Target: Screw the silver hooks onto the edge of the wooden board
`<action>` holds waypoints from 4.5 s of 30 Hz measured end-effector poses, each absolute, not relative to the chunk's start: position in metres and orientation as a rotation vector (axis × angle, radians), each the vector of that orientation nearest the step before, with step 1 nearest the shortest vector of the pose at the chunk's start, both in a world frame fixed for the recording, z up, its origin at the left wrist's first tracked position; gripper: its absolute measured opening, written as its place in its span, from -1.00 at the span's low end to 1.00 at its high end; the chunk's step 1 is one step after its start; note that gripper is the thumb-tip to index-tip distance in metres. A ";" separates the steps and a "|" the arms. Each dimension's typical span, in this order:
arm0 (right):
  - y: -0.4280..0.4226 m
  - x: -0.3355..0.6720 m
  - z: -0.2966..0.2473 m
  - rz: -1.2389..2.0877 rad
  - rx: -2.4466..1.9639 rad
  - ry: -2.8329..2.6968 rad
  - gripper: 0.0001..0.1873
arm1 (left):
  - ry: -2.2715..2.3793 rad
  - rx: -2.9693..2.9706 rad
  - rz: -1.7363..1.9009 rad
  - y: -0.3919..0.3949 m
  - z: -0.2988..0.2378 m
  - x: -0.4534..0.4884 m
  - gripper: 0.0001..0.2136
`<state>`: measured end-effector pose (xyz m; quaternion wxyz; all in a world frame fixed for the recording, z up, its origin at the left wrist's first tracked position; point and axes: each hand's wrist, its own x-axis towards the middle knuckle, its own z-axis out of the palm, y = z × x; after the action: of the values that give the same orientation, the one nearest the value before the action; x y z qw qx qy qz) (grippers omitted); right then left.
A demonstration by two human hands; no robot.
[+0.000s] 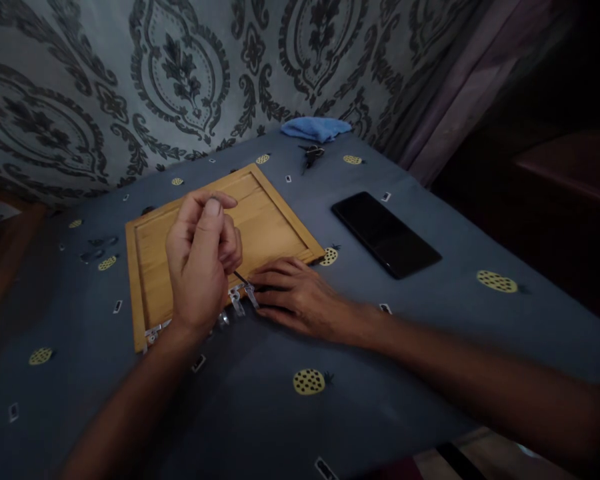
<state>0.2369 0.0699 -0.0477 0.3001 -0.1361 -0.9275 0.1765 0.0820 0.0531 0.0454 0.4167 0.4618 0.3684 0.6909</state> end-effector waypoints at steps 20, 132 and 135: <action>0.070 0.238 -0.046 0.504 -0.383 -2.506 -0.74 | 0.801 1.386 1.348 0.063 0.046 0.073 -0.82; 0.069 0.239 -0.045 0.496 -0.380 -2.512 -0.73 | 1.693 2.153 0.261 0.008 0.034 0.022 -0.73; 0.069 0.239 -0.045 0.493 -0.379 -2.512 -0.72 | 1.688 2.145 0.251 0.008 0.035 0.022 -0.72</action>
<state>0.2385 0.0692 -0.0450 0.2732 -0.1409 -0.9338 0.1832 0.0224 0.0080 0.0352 0.1988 0.7669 0.6036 0.0898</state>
